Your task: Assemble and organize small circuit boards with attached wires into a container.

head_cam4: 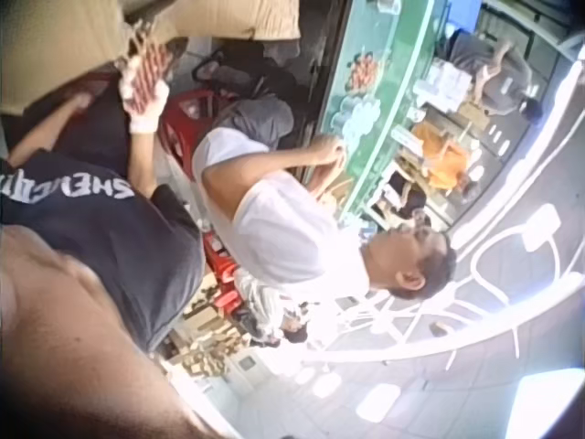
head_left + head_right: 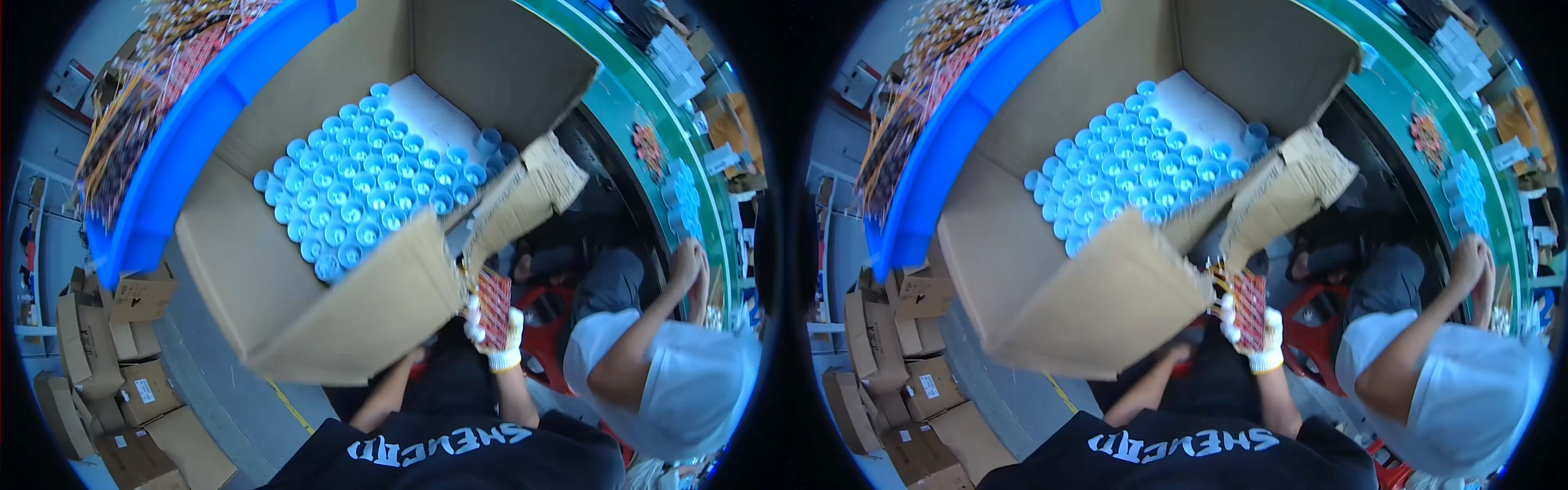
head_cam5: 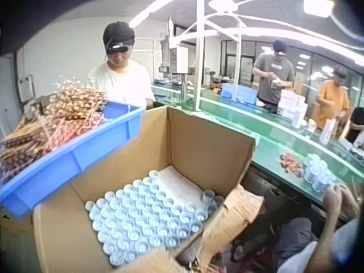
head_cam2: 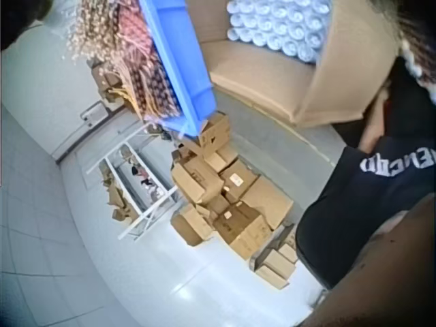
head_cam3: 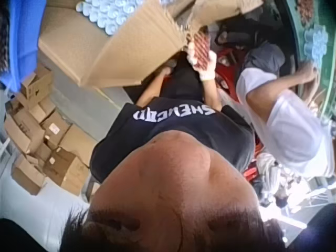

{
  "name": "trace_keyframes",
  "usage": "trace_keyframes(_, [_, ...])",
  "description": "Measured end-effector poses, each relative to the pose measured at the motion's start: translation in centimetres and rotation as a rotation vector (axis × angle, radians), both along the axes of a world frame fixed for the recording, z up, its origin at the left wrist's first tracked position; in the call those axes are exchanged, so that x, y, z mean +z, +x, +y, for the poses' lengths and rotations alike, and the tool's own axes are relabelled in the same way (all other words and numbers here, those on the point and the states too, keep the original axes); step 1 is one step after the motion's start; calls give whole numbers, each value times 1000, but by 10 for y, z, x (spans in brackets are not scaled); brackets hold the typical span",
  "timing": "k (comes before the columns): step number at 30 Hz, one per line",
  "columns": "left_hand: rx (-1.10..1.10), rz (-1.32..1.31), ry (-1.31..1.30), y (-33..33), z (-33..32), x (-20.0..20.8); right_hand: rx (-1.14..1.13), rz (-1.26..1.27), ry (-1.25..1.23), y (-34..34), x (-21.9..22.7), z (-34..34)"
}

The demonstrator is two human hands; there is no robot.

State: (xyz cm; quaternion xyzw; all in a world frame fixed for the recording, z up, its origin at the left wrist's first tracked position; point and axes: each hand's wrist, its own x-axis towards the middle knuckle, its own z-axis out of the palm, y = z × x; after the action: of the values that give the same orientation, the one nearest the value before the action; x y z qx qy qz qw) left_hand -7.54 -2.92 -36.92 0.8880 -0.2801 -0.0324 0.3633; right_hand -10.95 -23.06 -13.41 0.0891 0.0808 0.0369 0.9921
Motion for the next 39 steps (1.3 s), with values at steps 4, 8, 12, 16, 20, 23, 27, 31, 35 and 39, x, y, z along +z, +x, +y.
trace_keyframes(4, [-160, 202, 277, -28, -9, -14, 15, 16, 36, -4, -3, 4])
trace_keyframes(8, [-273, 411, 562, -35, -5, -28, -40, 165, -57, -17, -2, 15])
trace_keyframes(12, [-401, 606, 808, -41, -1, -34, -89, 124, -214, -43, -9, 19])
trace_keyframes(16, [-456, 831, 1035, -55, 7, 20, -113, -21, -284, -54, 1, 43])
trace_keyframes(20, [-603, 654, 66, -10, 9, 214, -179, -48, -381, -102, 14, 54])
trace_keyframes(23, [-558, 518, -282, -11, 83, 390, -140, -1, -484, -123, 27, 53])
trace_keyframes(27, [-139, -176, -364, 7, 125, 504, -111, -43, -692, -118, 56, 48])
trace_keyframes(31, [94, -947, 60, 82, 53, 529, -145, -96, -1213, -45, 100, 21])
trace_keyframes(35, [104, -753, 276, 127, 1, 502, -286, -160, -1642, 75, 150, -30])
trace_keyframes(39, [22, -600, 221, 120, -21, 487, -456, -139, -2233, 158, 146, -66])
